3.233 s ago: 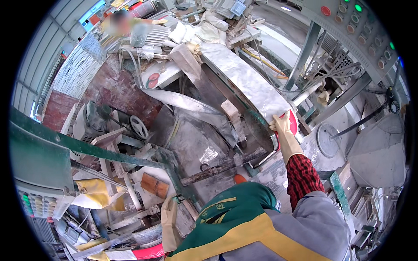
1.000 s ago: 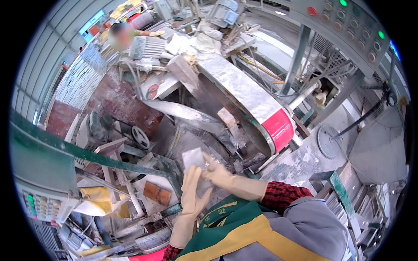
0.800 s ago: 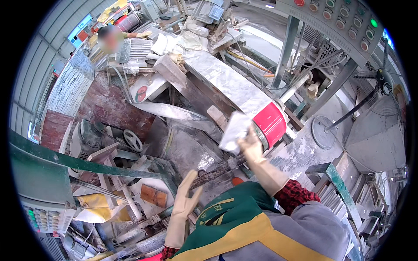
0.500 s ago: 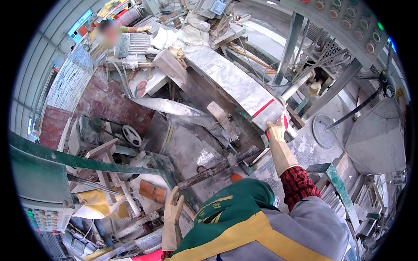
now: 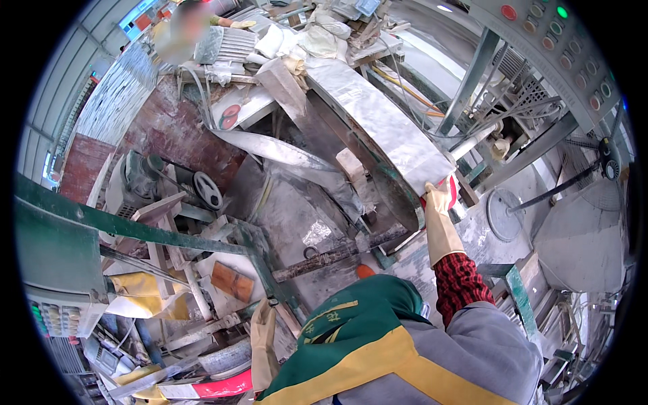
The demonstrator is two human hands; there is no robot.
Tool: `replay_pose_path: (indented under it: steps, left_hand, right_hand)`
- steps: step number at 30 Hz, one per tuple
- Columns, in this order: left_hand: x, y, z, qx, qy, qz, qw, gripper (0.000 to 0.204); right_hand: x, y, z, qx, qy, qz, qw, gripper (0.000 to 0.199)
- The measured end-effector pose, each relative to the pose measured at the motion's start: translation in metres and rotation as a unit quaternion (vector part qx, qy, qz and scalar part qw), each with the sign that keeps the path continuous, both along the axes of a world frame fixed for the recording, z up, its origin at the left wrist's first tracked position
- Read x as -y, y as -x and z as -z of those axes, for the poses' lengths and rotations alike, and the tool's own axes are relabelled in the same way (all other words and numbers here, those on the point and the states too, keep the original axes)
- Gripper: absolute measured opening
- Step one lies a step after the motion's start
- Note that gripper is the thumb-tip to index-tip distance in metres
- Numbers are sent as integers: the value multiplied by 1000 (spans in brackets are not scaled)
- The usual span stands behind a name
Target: The person repeatedly picks up small rectangular pieces from a conveyor belt and places them into a machine hopper. The person wears gloves and an apron while performing this repetitive task in a factory setting.
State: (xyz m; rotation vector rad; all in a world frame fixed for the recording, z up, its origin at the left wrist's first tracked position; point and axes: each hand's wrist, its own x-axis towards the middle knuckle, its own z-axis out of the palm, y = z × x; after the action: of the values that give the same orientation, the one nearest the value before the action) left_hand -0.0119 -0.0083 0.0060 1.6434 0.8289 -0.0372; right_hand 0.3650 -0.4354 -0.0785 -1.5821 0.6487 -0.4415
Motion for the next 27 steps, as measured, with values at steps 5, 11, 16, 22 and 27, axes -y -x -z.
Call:
replay_pose_path:
  steps: [5, 11, 16, 22, 27]
  left_hand:
    - [-4, 17, 0, -27, -36, 11, 999, 47]
    - [-19, 28, 11, -12, -40, 4, 999, 46]
    - [-43, 52, -3, -8, -96, -47, 994, 42]
    - [-134, 155, -5, 74, -272, -228, 932, 45]
    - [-189, 234, -34, -173, -547, -269, 773, 60]
  right_hand:
    - [-6, 6, -28, -114, 98, -45, 988, 55]
    - [3, 0, -30, -187, -63, -132, 972, 54]
    - [-18, 22, -34, -60, -51, -84, 993, 73]
    - [-60, 83, -59, -12, -87, -144, 986, 74]
    - [-70, 136, 0, -58, 90, -226, 968, 69]
